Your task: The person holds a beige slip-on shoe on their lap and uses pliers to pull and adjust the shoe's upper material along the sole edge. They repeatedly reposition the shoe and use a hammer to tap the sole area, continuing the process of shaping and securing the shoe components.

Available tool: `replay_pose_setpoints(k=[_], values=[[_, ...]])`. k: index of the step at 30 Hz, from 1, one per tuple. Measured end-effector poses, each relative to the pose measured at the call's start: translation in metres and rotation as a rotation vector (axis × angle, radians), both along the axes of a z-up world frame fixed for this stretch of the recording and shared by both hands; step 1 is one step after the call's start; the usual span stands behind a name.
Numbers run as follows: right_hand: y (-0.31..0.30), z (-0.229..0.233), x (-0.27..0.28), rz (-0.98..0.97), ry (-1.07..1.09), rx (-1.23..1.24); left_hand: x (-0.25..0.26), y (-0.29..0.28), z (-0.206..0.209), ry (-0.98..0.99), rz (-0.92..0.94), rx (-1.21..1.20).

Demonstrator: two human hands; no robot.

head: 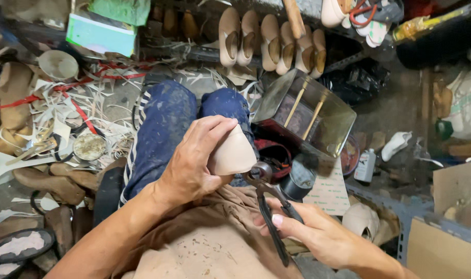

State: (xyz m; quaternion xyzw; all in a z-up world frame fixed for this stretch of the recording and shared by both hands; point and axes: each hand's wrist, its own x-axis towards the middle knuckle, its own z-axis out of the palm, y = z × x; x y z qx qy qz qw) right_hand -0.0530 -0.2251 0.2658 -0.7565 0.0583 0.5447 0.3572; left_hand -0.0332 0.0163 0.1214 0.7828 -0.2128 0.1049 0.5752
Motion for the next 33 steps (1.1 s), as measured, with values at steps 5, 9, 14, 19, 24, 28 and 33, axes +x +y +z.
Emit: replay_pose_setpoints(k=[5, 9, 14, 19, 24, 28, 33], values=[[-0.001, 0.016, -0.012, -0.025, 0.027, -0.128, -0.012, -0.005, -0.009, -0.030, -0.080, 0.040], [0.007, 0.001, -0.017, 0.071, -0.233, -0.079, -0.001, 0.001, -0.005, 0.000, -0.027, -0.016], [0.026, -0.062, -0.026, -0.074, -0.574, -0.034, 0.017, 0.013, 0.000, 0.077, 0.072, -0.049], [0.048, -0.151, -0.012, -0.159, -0.960, 0.095, 0.029, 0.016, -0.015, 0.099, 0.187, -0.118], [0.057, -0.152, 0.009, -0.068, -1.219, 0.184, 0.035, 0.020, -0.024, 0.059, 0.291, -0.228], [0.011, -0.077, -0.001, -0.056, -0.395, 0.269, 0.026, 0.020, -0.011, 0.054, 0.148, -0.100], [-0.045, -0.087, -0.026, 0.363, -0.793, -0.365, 0.020, -0.009, -0.011, -0.090, 0.170, 0.023]])
